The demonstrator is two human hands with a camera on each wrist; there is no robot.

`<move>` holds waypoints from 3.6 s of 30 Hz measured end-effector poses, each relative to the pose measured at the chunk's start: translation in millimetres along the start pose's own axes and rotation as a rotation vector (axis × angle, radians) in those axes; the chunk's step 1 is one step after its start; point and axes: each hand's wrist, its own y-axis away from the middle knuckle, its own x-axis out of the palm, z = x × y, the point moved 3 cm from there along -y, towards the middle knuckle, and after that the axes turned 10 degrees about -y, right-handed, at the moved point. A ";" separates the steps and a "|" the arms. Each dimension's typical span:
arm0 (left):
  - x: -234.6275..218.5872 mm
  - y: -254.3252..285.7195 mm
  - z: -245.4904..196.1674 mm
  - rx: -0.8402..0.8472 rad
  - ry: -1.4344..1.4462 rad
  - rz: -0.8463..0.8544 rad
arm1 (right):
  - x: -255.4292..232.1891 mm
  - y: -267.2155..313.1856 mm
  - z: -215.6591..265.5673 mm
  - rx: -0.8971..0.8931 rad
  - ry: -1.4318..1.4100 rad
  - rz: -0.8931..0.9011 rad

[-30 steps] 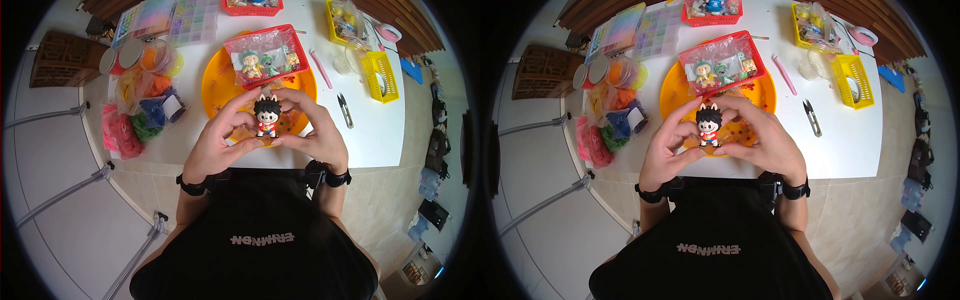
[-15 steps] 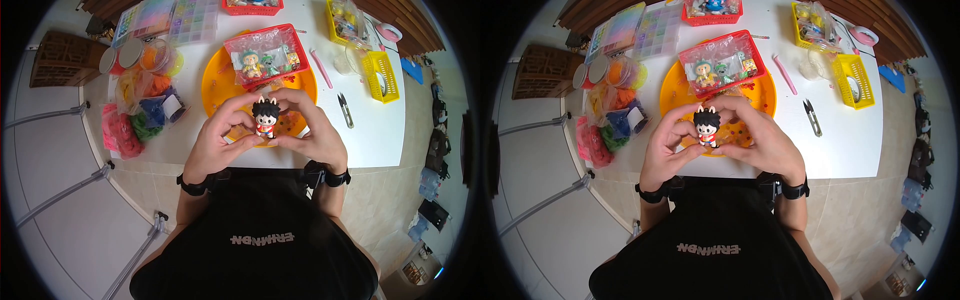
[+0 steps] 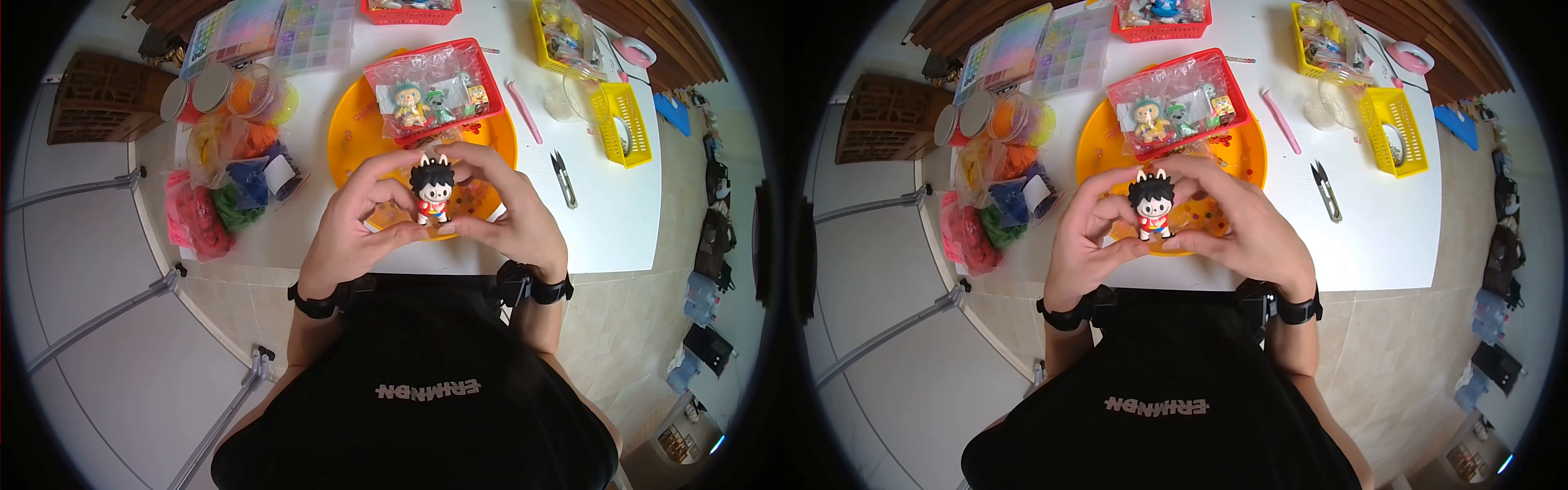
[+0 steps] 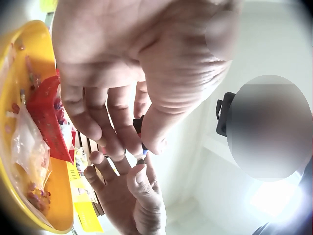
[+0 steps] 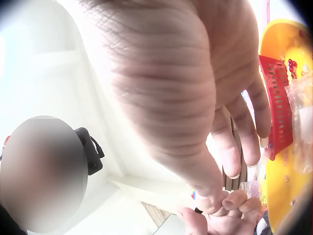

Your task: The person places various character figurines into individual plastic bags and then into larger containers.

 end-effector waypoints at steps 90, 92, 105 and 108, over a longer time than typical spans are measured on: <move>17.1 -0.1 -13.6 -0.157 0.455 0.180 | 10.1 -3.1 0.5 -0.079 -0.122 -0.251; 17.0 0.0 -14.1 -0.169 0.457 0.178 | 10.7 -2.8 -0.5 -0.066 -0.153 -0.261; 14.7 -3.9 -8.1 -0.086 0.015 0.066 | 18.2 -7.6 -4.3 0.059 -0.255 -0.230; 14.1 -3.4 -9.4 -0.088 0.004 0.061 | 18.2 -7.9 -4.4 0.062 -0.213 -0.229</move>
